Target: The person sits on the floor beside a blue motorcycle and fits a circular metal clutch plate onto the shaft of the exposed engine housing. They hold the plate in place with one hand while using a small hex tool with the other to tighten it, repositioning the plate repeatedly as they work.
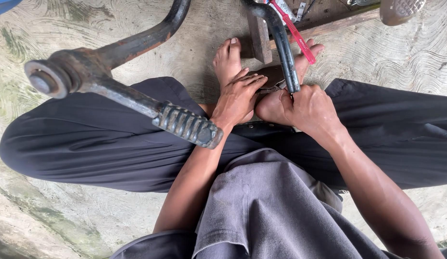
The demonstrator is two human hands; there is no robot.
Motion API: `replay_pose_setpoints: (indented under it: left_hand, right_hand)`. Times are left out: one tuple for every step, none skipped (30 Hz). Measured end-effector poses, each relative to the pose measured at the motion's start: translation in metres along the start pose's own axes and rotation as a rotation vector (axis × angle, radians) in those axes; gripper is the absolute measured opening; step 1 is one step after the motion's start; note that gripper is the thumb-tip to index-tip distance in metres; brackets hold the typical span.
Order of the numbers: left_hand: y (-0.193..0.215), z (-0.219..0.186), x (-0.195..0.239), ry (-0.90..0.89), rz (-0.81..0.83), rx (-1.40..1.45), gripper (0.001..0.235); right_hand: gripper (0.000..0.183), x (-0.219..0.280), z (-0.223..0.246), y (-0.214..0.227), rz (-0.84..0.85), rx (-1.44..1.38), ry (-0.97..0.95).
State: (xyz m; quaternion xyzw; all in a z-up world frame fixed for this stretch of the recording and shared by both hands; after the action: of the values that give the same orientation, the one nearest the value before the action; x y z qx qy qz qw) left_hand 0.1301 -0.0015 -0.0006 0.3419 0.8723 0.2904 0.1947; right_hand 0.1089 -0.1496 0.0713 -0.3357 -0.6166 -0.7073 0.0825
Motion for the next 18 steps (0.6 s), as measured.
replay_pose_setpoints:
  left_hand:
    - [0.002,-0.002,0.0,-0.013,-0.005,-0.004,0.042]
    - [0.0,-0.001,0.0,-0.012,-0.006,-0.003,0.042]
    - [-0.001,0.0,0.0,-0.013,-0.019,-0.02,0.041]
    - [-0.002,0.0,0.0,-0.014,-0.032,-0.037,0.04]
    - [0.001,0.0,-0.005,-0.014,-0.033,-0.035,0.04]
    - [0.01,0.005,-0.009,0.048,-0.121,0.013,0.035]
    - [0.019,0.01,-0.011,0.112,-0.208,0.061,0.031]
    - [0.025,0.009,-0.019,0.114,-0.209,0.061,0.031]
    - [0.039,0.018,-0.022,0.208,-0.341,0.133,0.027]
    - [0.052,0.026,-0.024,0.301,-0.472,0.204,0.025]
    - [0.054,0.026,-0.028,0.303,-0.471,0.207,0.025]
    - [0.061,0.033,-0.023,0.398,-0.6,0.279,0.027]
    - [0.067,0.041,-0.017,0.492,-0.729,0.351,0.031]
    - [0.068,0.039,-0.013,0.492,-0.729,0.352,0.031]
    - [0.072,0.028,-0.016,0.387,-0.679,0.242,0.039]
    - [0.076,0.016,-0.018,0.282,-0.627,0.135,0.059]
    - [0.067,0.018,-0.006,0.281,-0.626,0.134,0.059]
    - [0.038,0.009,-0.009,0.165,-0.316,0.097,0.049]
  right_hand:
    - [0.042,0.002,0.0,0.0,0.002,0.006,0.001]
    - [0.042,0.002,0.0,0.0,0.003,0.007,0.002]
    - [0.038,0.002,0.0,-0.001,0.009,0.001,0.015]
    - [0.035,0.003,0.0,-0.001,0.015,-0.005,0.028]
    - [0.035,0.002,0.001,-0.001,0.015,-0.004,0.028]
    - [0.033,0.002,0.003,-0.002,0.023,0.013,0.023]
    - [0.032,0.001,0.004,-0.003,0.032,0.029,0.02]
    - [0.032,0.0,0.004,-0.004,0.033,0.031,0.021]
    - [0.032,-0.001,0.003,-0.006,0.033,0.057,0.021]
    - [0.032,-0.003,0.002,-0.008,0.032,0.084,0.021]
    - [0.032,-0.002,0.001,-0.004,0.035,0.085,0.02]
    - [0.024,0.002,0.012,0.009,-0.055,0.031,0.143]
    - [0.017,0.007,0.021,0.022,-0.148,-0.024,0.266]
    - [0.017,0.007,0.026,0.029,-0.147,-0.023,0.265]
    - [0.017,0.003,0.026,0.03,-0.065,-0.059,0.205]
    - [0.018,0.0,0.026,0.031,0.017,-0.094,0.144]
    - [0.018,-0.002,0.026,0.029,0.017,-0.094,0.144]
    - [0.025,-0.007,0.017,0.02,0.096,-0.095,0.039]
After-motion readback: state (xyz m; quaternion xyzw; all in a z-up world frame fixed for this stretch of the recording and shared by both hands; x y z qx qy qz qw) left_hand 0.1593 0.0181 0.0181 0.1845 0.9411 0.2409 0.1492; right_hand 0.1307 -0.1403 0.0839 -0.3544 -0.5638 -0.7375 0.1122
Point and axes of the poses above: each hand's wrist, its own x-axis away from the middle knuckle, its own y-axis out of the back of the hand, z = x × y, the point moved 9 cm from there along -x, towards the middle knuckle, and after that the axes turned 12 degrees about -y, right-handed, at the moved point
